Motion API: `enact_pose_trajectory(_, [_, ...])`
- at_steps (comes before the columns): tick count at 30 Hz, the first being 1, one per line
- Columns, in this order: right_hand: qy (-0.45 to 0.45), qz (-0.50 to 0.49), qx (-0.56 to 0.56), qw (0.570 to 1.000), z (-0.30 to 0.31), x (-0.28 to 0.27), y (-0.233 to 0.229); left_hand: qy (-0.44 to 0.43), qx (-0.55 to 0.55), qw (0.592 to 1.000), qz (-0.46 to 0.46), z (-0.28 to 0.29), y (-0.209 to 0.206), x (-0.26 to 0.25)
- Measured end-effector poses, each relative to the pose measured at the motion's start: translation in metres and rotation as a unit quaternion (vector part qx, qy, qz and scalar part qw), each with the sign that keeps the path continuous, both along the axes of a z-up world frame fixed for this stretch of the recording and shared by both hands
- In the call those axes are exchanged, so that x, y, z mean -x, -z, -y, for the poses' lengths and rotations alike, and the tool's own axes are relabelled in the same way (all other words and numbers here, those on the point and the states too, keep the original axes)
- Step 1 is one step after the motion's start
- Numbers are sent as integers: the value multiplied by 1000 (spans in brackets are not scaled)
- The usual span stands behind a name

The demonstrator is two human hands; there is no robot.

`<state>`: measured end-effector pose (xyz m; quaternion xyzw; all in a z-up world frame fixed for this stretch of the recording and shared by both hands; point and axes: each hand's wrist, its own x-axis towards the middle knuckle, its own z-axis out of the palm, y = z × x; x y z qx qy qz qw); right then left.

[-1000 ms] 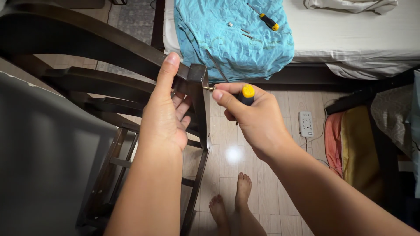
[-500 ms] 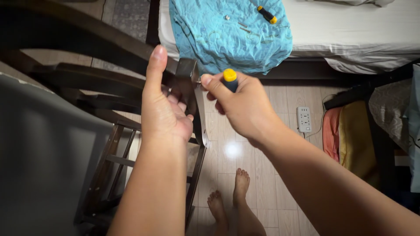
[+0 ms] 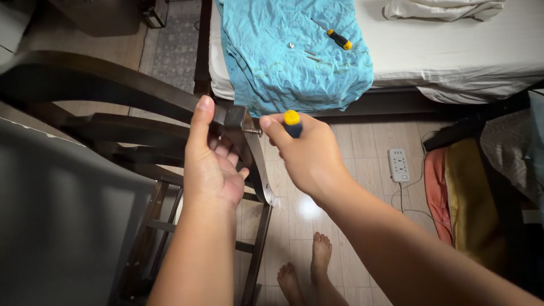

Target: The person assembles a wooden chair by inserting threaded rods and screws into pre-drilled holes and tightening them with a screwdriver. The person works on multiple joints of the chair frame, securing the pieces together.

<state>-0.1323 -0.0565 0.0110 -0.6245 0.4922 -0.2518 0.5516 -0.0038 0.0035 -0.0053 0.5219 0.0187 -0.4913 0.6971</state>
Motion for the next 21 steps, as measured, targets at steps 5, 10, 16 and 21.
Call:
enact_pose_trajectory(5, [-72,143,134,978,-6,4,17,-22,-12,1000,-17,1,5,-2])
enact_pose_trajectory(10, [29,87,-46,995,-8,-14,19,-14,37,999,-11,5,27,-5])
enact_pose_trajectory(16, [53,81,-180,979,-5,-16,8,10,65,998,4,-2,35,-16])
enact_pose_trajectory(21, [6,156,-55,986,-2,6,13,-7,53,999,8,-2,34,-16])
